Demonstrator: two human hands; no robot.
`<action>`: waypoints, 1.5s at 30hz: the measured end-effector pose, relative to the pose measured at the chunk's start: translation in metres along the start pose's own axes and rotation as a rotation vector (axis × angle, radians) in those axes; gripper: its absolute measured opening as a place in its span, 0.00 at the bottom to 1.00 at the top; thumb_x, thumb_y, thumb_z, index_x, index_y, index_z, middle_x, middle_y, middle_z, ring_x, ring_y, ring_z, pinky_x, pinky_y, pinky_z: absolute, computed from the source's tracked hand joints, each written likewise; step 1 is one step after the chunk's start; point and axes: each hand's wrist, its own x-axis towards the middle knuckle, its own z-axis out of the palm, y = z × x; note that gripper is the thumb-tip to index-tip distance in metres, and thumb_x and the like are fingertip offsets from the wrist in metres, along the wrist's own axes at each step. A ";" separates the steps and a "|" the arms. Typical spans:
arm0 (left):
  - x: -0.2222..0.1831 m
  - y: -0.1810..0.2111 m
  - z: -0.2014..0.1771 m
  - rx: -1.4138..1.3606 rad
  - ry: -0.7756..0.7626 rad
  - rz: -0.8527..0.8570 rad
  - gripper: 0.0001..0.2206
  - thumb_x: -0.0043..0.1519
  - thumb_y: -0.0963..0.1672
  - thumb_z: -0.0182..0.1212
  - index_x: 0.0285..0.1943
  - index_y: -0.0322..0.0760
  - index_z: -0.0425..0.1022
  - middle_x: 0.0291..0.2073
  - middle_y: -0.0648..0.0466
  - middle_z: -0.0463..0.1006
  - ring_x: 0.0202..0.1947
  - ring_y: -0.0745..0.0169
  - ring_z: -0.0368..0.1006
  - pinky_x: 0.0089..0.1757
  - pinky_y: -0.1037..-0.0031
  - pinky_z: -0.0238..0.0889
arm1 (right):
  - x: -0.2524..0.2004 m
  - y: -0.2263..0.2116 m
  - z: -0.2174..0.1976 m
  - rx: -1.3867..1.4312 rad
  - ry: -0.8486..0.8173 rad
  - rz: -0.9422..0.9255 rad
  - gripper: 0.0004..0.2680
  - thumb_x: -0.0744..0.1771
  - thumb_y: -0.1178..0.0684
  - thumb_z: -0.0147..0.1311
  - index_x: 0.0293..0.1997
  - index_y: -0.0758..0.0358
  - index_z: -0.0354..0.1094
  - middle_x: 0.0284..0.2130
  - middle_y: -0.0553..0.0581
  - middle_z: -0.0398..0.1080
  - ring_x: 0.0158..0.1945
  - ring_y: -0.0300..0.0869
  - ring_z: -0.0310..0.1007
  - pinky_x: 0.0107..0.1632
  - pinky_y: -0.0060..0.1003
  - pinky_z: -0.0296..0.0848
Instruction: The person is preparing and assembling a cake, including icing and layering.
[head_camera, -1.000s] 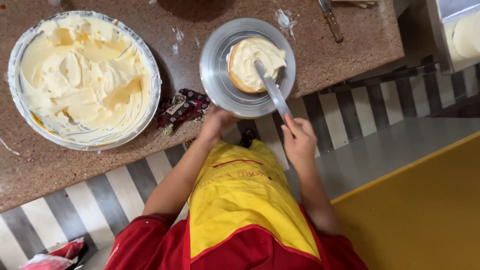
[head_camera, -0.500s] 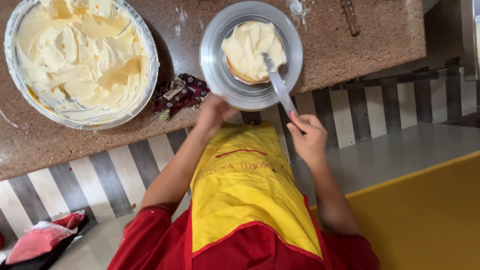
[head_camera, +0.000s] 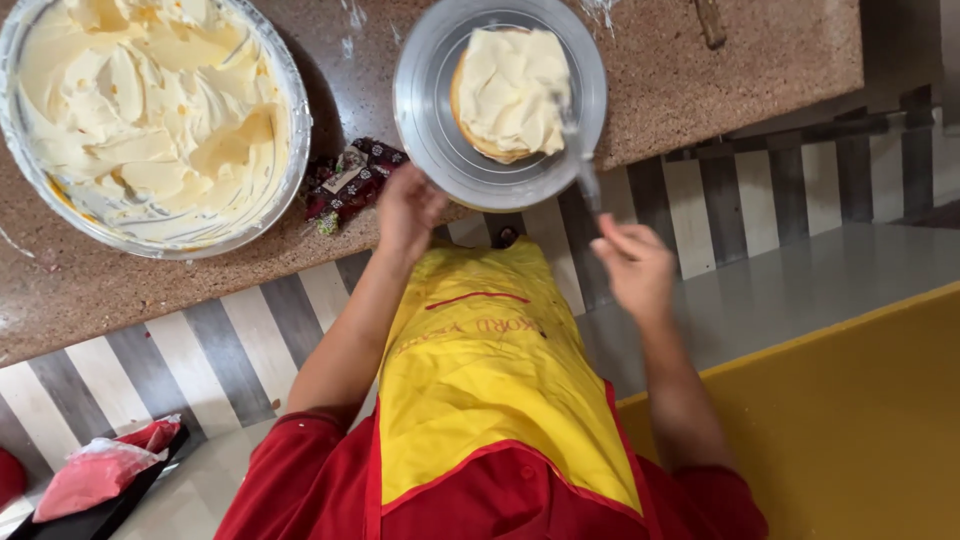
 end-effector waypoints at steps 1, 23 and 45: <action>-0.006 -0.008 0.005 -0.003 0.000 -0.002 0.07 0.66 0.43 0.50 0.46 0.35 0.72 0.39 0.52 0.74 0.37 0.64 0.69 0.43 0.69 0.68 | 0.002 -0.010 -0.001 -0.004 -0.001 0.000 0.12 0.66 0.61 0.65 0.56 0.59 0.76 0.38 0.55 0.74 0.38 0.40 0.72 0.40 0.34 0.70; 0.004 0.020 -0.005 0.335 -0.021 -0.244 0.16 0.69 0.50 0.49 0.57 0.36 0.68 0.50 0.47 0.79 0.50 0.56 0.76 0.54 0.65 0.70 | 0.025 -0.036 -0.013 -0.414 -0.082 -0.265 0.11 0.66 0.57 0.65 0.55 0.52 0.79 0.43 0.58 0.72 0.41 0.50 0.76 0.43 0.42 0.74; -0.034 -0.039 -0.001 1.406 -0.652 -0.593 0.12 0.64 0.47 0.66 0.52 0.39 0.85 0.37 0.43 0.82 0.29 0.49 0.71 0.34 0.59 0.65 | 0.021 -0.042 0.010 -0.201 -0.118 -0.111 0.13 0.66 0.60 0.66 0.57 0.57 0.77 0.40 0.57 0.70 0.32 0.44 0.68 0.37 0.39 0.70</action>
